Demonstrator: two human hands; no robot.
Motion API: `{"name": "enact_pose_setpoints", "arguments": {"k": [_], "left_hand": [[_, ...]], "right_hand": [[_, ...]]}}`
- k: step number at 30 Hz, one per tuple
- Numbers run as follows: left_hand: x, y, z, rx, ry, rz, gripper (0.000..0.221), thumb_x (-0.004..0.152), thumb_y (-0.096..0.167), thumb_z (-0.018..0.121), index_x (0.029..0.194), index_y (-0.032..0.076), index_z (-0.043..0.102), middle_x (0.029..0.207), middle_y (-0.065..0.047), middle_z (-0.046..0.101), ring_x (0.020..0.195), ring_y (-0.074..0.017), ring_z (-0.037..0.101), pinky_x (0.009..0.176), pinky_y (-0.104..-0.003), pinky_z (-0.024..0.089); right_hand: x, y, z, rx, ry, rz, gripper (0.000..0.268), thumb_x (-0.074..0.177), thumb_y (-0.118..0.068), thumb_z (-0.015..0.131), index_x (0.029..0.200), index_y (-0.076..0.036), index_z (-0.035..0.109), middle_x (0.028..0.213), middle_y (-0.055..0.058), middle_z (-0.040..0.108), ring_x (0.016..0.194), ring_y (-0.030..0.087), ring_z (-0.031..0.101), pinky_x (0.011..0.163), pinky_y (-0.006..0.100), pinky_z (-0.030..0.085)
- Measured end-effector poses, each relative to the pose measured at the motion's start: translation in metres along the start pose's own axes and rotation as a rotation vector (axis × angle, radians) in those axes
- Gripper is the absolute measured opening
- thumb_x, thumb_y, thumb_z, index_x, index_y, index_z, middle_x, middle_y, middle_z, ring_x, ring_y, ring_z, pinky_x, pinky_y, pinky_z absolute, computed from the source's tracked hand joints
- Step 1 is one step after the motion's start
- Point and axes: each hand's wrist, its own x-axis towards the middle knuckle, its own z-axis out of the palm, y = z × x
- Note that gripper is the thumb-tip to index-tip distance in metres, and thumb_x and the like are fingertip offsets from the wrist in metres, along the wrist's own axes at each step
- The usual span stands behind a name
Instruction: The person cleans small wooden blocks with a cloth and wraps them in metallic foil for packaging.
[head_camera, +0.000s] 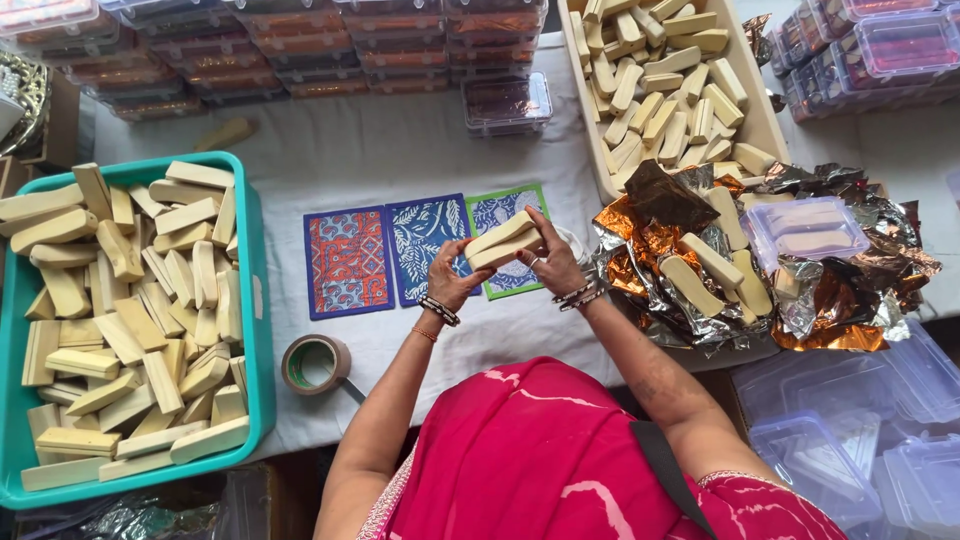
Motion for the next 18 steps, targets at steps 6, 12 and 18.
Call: {"name": "enact_pose_setpoints", "arguments": {"k": [6, 12, 18], "left_hand": [[0.006, -0.001, -0.026, 0.055, -0.048, 0.089, 0.060, 0.072, 0.037, 0.092, 0.123, 0.011, 0.071, 0.109, -0.005, 0.070, 0.101, -0.0197, 0.069, 0.091, -0.036, 0.058], [0.003, -0.040, -0.018, 0.131, -0.104, -0.025, 0.065, 0.066, 0.040, 0.092, 0.122, 0.014, 0.072, 0.108, -0.004, 0.071, 0.100, -0.0214, 0.070, 0.091, -0.037, 0.057], [-0.001, -0.086, -0.020, 0.400, -0.040, 0.128, 0.066, 0.062, 0.047, 0.096, 0.117, 0.018, 0.075, 0.119, -0.008, 0.070, 0.117, -0.0288, 0.062, 0.100, -0.050, 0.044]], "right_hand": [[0.008, -0.012, -0.003, -0.148, -0.080, -0.093, 0.091, 0.082, -0.035, 0.080, 0.159, -0.020, 0.033, 0.138, 0.015, 0.061, 0.121, 0.027, 0.066, 0.096, 0.040, 0.061], [0.015, 0.012, 0.013, -0.601, -0.081, -0.102, 0.082, 0.080, -0.033, 0.085, 0.149, -0.021, 0.042, 0.116, 0.006, 0.071, 0.104, 0.022, 0.071, 0.085, 0.042, 0.057], [0.014, 0.049, 0.038, -0.778, -0.195, -0.011, 0.052, 0.091, -0.045, 0.073, 0.135, -0.022, 0.057, 0.124, 0.005, 0.067, 0.105, 0.026, 0.069, 0.083, 0.041, 0.057]]}}
